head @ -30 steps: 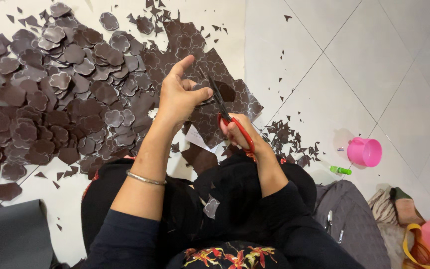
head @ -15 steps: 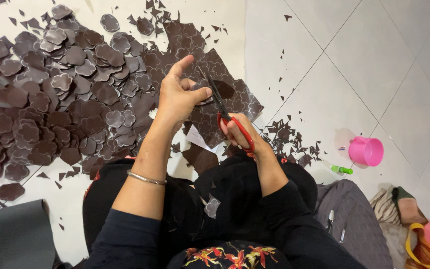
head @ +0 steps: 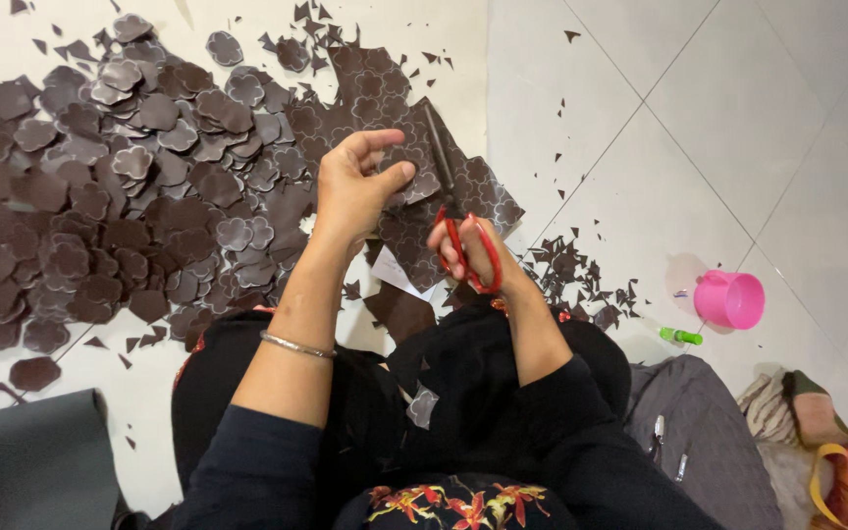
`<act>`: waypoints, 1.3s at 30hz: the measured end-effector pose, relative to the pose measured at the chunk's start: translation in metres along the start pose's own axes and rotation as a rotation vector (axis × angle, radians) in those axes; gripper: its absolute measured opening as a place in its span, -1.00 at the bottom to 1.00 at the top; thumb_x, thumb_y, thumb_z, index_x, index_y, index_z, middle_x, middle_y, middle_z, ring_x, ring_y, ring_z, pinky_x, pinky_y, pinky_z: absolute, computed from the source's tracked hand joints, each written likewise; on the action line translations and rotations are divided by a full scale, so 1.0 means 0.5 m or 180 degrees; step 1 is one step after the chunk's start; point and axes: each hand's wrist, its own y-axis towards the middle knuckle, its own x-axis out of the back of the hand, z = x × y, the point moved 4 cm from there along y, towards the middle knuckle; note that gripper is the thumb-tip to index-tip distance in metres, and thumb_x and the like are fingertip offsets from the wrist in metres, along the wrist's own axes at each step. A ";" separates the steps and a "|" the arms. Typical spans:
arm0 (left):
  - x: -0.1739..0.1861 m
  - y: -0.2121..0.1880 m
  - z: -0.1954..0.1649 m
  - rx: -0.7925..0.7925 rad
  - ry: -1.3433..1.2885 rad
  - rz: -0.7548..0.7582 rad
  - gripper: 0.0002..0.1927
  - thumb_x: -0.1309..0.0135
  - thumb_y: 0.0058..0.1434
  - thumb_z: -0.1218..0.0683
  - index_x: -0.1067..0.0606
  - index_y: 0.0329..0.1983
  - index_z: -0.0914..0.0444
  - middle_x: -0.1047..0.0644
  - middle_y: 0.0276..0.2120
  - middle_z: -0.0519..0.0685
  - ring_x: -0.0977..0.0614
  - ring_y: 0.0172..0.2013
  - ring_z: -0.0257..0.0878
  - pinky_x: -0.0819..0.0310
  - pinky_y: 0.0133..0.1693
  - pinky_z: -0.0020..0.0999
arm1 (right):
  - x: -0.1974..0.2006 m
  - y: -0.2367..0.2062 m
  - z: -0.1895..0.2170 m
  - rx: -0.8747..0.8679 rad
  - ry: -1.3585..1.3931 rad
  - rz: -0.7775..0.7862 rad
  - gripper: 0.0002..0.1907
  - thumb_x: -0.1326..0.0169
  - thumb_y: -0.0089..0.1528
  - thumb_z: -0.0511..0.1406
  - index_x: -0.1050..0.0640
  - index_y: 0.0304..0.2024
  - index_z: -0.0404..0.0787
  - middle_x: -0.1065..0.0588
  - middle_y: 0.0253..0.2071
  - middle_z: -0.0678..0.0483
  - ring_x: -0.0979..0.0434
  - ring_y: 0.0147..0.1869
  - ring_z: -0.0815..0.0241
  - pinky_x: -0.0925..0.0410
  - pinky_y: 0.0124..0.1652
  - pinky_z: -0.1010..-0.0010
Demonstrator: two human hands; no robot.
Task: The person sits on the floor and uses red-handled scissors to cut flower-shaped pieces from a sheet of brown patterned material. The cut pieces are placed in a growing pile on the left, while scraps accumulate on the right.
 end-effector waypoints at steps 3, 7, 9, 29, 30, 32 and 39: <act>0.006 0.015 0.019 0.0206 -0.0431 -0.0048 -0.72 -0.13 0.30 0.24 -0.56 0.07 0.31 -0.57 -0.35 -0.17 -0.57 -0.36 -0.45 -0.58 -0.32 -0.48 | -0.006 0.004 -0.001 -0.0032 0.0337 -0.0008 -0.02 0.26 0.22 0.42 -0.53 0.06 -0.29 -0.35 -0.37 0.22 -0.40 -0.33 0.39 -0.35 -0.28 0.52; 0.022 0.029 0.027 0.0483 -0.0968 -0.0068 -0.73 0.05 0.36 0.12 -0.54 0.06 0.23 -0.62 -0.26 -0.15 -0.66 -0.28 -0.34 -0.64 -0.21 -0.31 | 0.002 0.014 0.006 -0.0163 0.0356 -0.0396 -0.06 0.33 0.24 0.39 -0.50 0.12 -0.24 -0.48 -0.24 0.17 -0.50 -0.19 0.34 -0.40 -0.14 0.46; 0.033 0.031 0.021 0.0550 -0.1213 -0.0110 -0.70 0.07 0.40 0.05 -0.56 0.07 0.23 -0.60 -0.28 -0.10 -0.64 -0.30 -0.27 -0.64 -0.16 -0.21 | 0.008 0.017 0.009 -0.0222 0.0472 -0.0523 -0.06 0.36 0.23 0.39 -0.52 0.08 -0.23 -0.52 -0.21 0.13 -0.53 -0.18 0.32 -0.43 -0.12 0.44; 0.013 0.002 0.008 0.1075 -0.0495 -0.0054 -0.76 -0.03 0.37 0.02 -0.60 -0.06 0.24 -0.60 -0.22 0.00 -0.67 -0.34 -0.27 -0.69 -0.32 -0.28 | -0.001 0.010 0.052 0.0140 0.0437 -0.0628 -0.46 -0.07 0.28 0.08 -0.56 -0.04 -0.25 -0.57 -0.04 -0.05 -0.58 -0.15 0.21 -0.46 -0.17 0.30; 0.009 0.001 0.010 0.1070 -0.0470 0.0023 -0.76 -0.04 0.35 0.06 -0.61 -0.04 0.24 -0.60 -0.17 -0.04 -0.66 -0.30 -0.32 -0.71 -0.30 -0.28 | -0.003 0.008 0.054 0.0157 0.0413 -0.0622 -0.45 -0.06 0.29 0.09 -0.56 -0.02 -0.25 -0.57 -0.03 -0.03 -0.57 -0.15 0.22 -0.47 -0.15 0.32; 0.008 0.003 0.014 0.0988 -0.0400 0.0110 -0.74 -0.07 0.33 0.13 -0.61 0.03 0.24 -0.56 -0.14 -0.07 -0.61 -0.29 -0.36 -0.73 -0.28 -0.30 | -0.009 0.002 0.057 0.0199 0.0364 -0.0614 -0.44 -0.03 0.31 0.09 -0.56 0.00 -0.25 -0.57 -0.02 0.00 -0.57 -0.13 0.26 -0.48 -0.12 0.36; 0.015 0.010 0.010 0.0471 -0.0224 -0.0161 -0.56 -0.19 0.18 0.33 -0.54 0.15 0.27 -0.57 -0.26 -0.07 -0.61 -0.36 -0.37 -0.63 -0.36 -0.41 | -0.001 0.002 0.053 -0.0210 -0.0172 -0.0624 -0.40 0.12 0.34 0.11 -0.57 0.03 -0.22 -0.55 -0.19 0.14 -0.46 -0.31 0.39 -0.37 -0.30 0.54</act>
